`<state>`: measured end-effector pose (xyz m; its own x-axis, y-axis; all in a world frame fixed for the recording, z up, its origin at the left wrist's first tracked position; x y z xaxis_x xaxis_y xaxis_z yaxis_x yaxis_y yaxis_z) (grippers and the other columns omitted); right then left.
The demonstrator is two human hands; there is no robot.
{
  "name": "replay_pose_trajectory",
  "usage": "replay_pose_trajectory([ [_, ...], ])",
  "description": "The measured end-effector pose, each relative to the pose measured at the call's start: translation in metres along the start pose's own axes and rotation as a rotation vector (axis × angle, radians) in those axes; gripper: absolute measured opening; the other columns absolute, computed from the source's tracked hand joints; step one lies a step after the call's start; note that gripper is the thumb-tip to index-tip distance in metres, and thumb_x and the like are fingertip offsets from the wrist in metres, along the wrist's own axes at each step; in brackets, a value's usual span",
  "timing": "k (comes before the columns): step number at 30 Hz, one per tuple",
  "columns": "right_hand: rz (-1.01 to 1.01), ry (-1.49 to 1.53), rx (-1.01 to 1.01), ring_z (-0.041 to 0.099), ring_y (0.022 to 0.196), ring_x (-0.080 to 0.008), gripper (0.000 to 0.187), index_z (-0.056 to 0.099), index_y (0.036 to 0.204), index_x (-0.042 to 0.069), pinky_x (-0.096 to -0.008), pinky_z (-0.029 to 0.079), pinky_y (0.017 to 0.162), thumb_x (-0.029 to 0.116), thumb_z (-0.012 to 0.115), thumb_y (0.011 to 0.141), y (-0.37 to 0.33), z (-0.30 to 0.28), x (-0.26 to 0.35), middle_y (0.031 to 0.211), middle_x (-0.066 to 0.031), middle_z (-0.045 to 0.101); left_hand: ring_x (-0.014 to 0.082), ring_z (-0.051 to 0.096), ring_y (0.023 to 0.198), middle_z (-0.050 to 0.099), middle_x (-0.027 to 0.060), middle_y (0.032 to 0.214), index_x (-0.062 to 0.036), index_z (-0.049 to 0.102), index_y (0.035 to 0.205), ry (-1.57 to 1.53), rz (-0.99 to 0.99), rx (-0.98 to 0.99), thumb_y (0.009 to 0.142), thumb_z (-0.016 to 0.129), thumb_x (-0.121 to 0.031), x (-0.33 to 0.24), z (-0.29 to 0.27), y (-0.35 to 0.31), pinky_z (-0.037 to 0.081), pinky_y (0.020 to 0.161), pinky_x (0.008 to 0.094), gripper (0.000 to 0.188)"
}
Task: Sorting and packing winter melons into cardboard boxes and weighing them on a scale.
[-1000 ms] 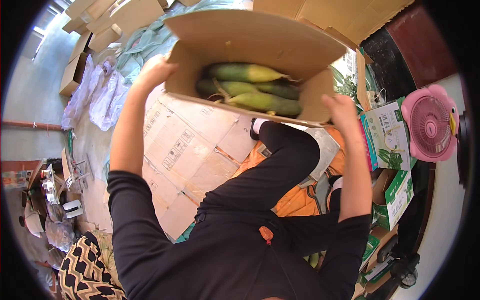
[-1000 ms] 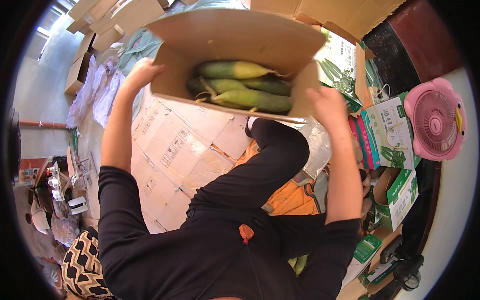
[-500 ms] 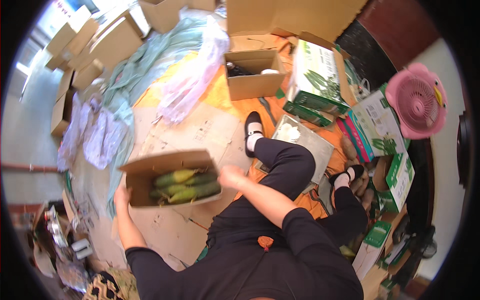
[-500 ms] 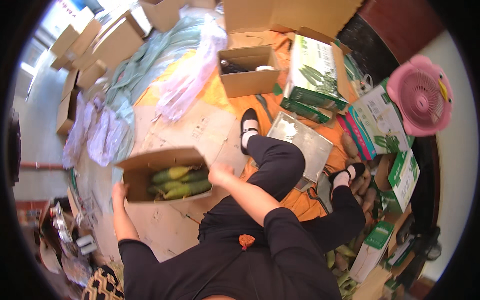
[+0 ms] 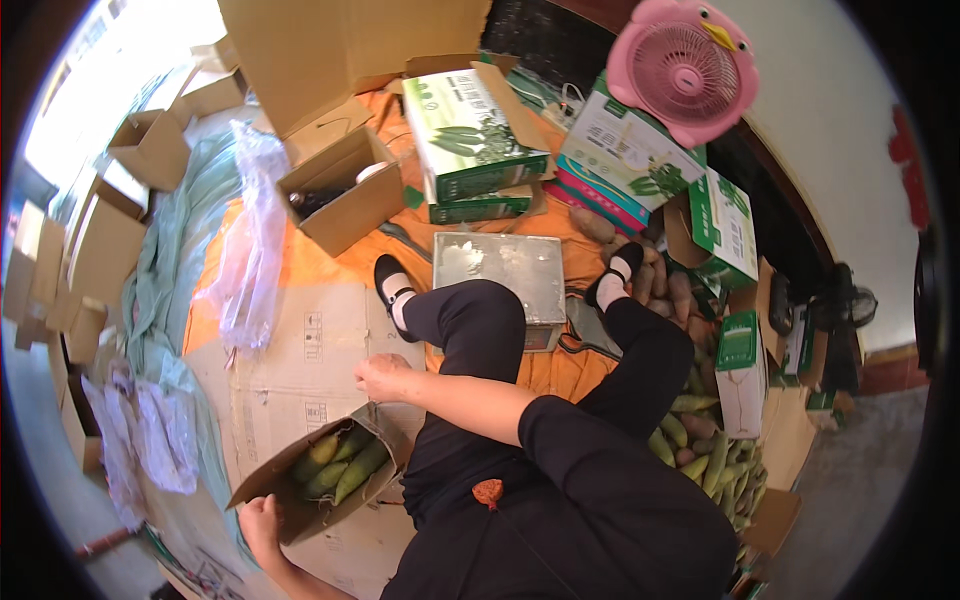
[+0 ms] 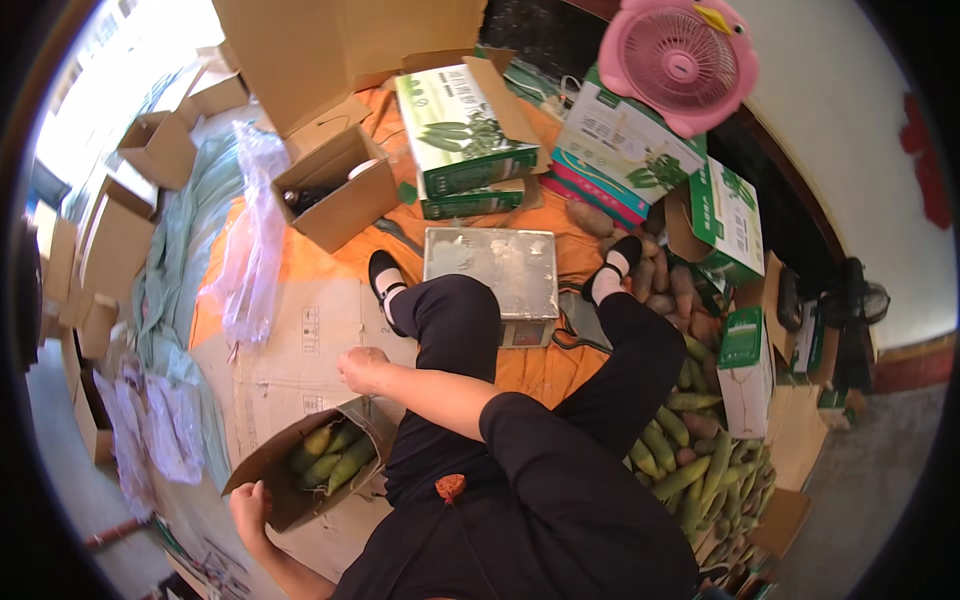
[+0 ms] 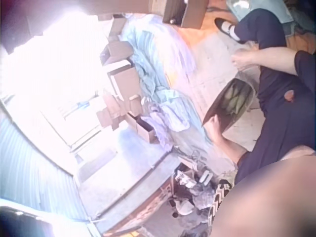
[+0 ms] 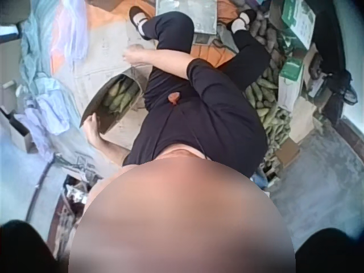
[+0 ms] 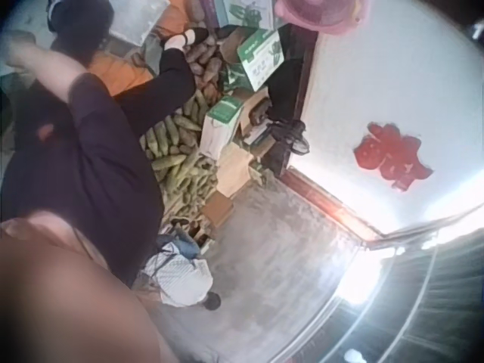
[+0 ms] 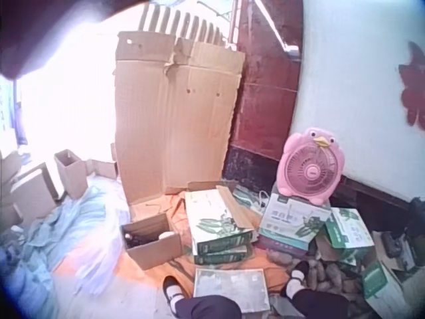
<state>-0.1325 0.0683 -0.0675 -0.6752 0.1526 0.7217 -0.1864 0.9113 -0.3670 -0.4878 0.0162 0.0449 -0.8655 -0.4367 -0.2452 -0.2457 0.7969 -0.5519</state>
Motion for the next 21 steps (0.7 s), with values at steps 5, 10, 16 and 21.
replay_pose_trajectory([
  [5, -0.035, 0.324, -0.273, 0.065, 0.086, -0.0330, 0.022, 0.068, 0.089, 0.007, -0.0430, 0.050, 0.075, 0.027, 0.060, 0.083, 0.004, -0.038, 0.015, 0.088, -0.0165, 0.068, 0.0224, 0.061, 0.066, 0.060, 0.0156, 0.070, 0.0031, 0.067, 0.082, -0.170, 0.661, 0.262, 0.083, 0.065, -0.013, -0.163, 0.069, -0.044, 0.046, 0.062, 0.0340, 0.016],
  [10, -0.302, 0.493, -0.474, 0.065, 0.080, -0.0302, 0.017, 0.065, 0.085, 0.004, -0.0388, 0.049, 0.072, 0.021, 0.064, 0.083, -0.024, -0.097, 0.022, 0.084, -0.0143, 0.068, 0.0370, 0.063, 0.090, 0.067, 0.0174, 0.095, -0.0071, 0.069, 0.098, 0.454, 0.925, 0.174, 0.084, 0.060, -0.023, -0.224, 0.189, 0.015, 0.051, 0.079, 0.0469, 0.023],
  [16, -0.261, 0.606, -0.697, 0.064, 0.072, -0.0222, 0.015, 0.063, 0.084, 0.003, -0.0337, 0.048, 0.066, 0.017, 0.065, 0.084, -0.104, -0.178, -0.006, 0.078, -0.0099, 0.066, 0.0315, 0.065, 0.089, 0.068, 0.0126, 0.094, -0.0103, 0.067, 0.106, 0.855, 1.087, 0.162, 0.087, 0.060, -0.023, -0.231, 0.280, 0.068, 0.052, 0.077, 0.0461, 0.023],
  [21, -0.263, 0.690, -0.850, 0.063, 0.071, -0.0212, 0.015, 0.063, 0.085, 0.002, -0.0334, 0.047, 0.065, 0.017, 0.065, 0.086, -0.144, -0.202, -0.034, 0.076, -0.0110, 0.065, 0.0306, 0.065, 0.089, 0.068, 0.0120, 0.094, -0.0103, 0.066, 0.106, 0.809, 1.070, 0.202, 0.088, 0.059, -0.023, -0.221, 0.273, 0.082, 0.052, 0.076, 0.0457, 0.023],
])
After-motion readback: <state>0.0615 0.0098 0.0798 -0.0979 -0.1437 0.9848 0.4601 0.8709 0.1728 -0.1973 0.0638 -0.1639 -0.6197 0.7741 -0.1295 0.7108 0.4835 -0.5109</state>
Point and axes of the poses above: each hand's wrist, its own y-axis towards the middle knuckle, its own z-axis out of the palm, x = y × z, the point moved 3 cm from there along y, towards the middle knuckle
